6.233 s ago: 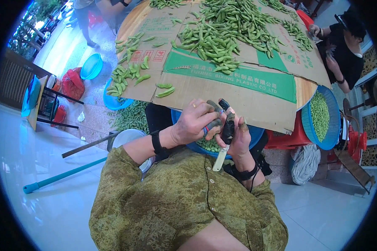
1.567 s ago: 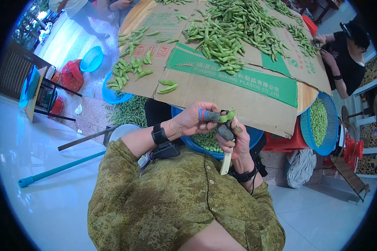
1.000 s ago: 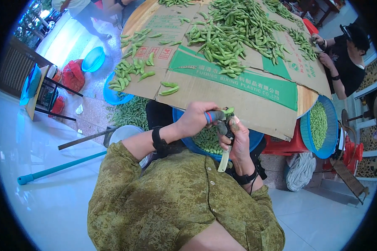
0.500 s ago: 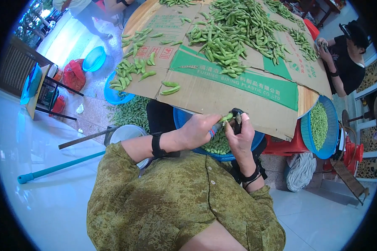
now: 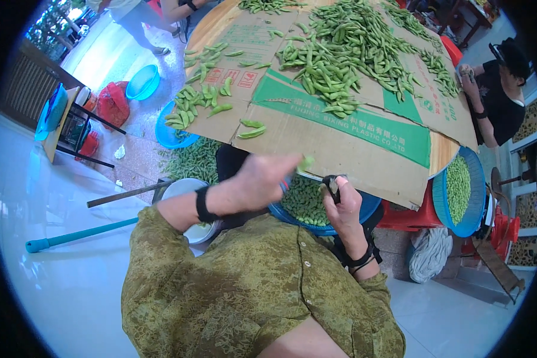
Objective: Shelling green beans using a thumb-mounted blade into a blue bowl.
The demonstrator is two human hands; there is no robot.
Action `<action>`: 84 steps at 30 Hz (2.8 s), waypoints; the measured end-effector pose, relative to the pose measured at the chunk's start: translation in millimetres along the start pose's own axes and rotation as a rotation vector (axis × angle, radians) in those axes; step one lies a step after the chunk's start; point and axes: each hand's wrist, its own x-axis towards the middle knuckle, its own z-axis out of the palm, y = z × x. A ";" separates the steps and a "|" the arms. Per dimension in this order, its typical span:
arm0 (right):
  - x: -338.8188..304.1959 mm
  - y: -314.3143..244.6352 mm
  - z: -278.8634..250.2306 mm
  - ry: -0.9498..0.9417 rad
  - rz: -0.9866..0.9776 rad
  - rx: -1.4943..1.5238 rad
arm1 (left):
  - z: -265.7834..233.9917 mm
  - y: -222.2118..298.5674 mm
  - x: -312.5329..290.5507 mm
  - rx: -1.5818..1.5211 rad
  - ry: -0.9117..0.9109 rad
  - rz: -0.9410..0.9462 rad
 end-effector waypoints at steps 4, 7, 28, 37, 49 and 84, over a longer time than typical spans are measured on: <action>0.5 2.2 -8.2 -0.100 -0.101 -0.005 | -38.4 -52.6 16.6 0.407 -0.131 -0.111; 10.4 -4.2 -15.5 0.006 -0.048 0.054 | -64.8 -119.1 19.5 0.817 -0.271 -0.151; 16.3 8.6 -22.8 -0.010 0.450 0.694 | -20.8 -133.5 117.9 -0.020 -0.178 -0.377; 5.0 1.0 -8.5 -0.050 0.627 1.084 | 26.4 -17.9 50.6 -0.893 -0.368 -0.693; -6.3 -6.0 -4.2 -0.103 0.663 1.284 | 43.0 -17.5 31.9 -0.798 -0.288 -0.503; 0.2 -10.1 -8.1 -0.102 0.897 1.538 | 39.9 -12.7 28.9 -0.034 -0.040 0.204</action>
